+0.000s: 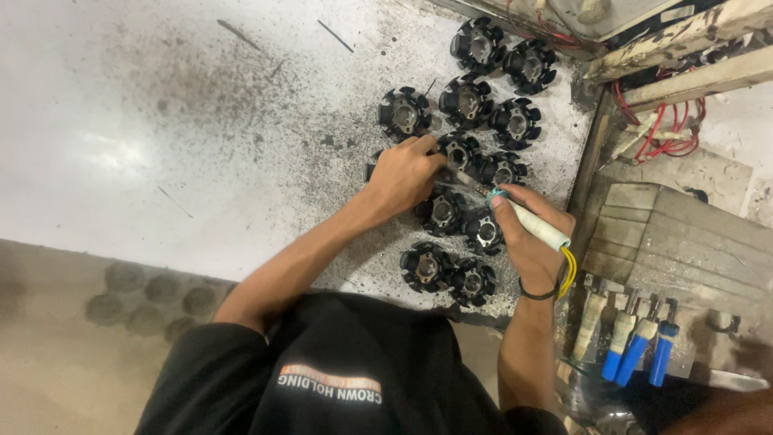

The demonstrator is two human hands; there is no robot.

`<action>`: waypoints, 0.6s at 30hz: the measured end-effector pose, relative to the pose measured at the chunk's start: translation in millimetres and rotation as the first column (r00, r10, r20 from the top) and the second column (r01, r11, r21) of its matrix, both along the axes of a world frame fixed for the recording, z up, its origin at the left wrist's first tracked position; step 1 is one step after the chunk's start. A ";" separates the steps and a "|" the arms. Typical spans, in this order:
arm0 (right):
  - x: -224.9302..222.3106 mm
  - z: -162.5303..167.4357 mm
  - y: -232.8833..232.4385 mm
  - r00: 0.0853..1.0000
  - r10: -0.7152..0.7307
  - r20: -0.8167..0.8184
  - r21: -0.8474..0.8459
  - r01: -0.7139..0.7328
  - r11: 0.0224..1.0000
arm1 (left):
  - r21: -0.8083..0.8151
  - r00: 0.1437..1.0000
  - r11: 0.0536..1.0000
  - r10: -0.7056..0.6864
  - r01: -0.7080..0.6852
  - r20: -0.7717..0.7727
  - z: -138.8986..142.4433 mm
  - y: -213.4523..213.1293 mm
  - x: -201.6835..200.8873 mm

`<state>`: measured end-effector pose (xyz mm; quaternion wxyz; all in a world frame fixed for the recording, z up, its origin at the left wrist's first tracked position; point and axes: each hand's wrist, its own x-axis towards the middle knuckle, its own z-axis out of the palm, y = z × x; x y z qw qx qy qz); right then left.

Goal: The person tests small black motor armature parts with a pair of probe leads connected to a bench tester, then arranges the parts in a plastic tray. They then use a soldering iron to solder wires onto each armature one at a time, placing the finished parts in rows on the workbench.

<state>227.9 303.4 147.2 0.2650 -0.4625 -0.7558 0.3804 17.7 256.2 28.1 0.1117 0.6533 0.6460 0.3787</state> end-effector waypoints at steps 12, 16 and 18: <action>10.4 6.7 -2.1 0.999 0.016 0.045 -0.047 -0.014 0.999 | 0.101 0.999 0.995 0.019 -0.023 0.039 -2.4 4.1 6.6; 42.7 -23.1 -20.7 0.949 -0.076 -0.305 -0.021 0.073 0.997 | 0.080 0.988 0.991 0.094 -0.104 0.124 8.2 -22.8 -4.0; 46.9 -47.9 -43.3 0.916 -0.116 -0.383 0.039 0.142 0.989 | 0.133 0.993 0.986 0.092 -0.101 0.073 15.1 -43.6 -6.5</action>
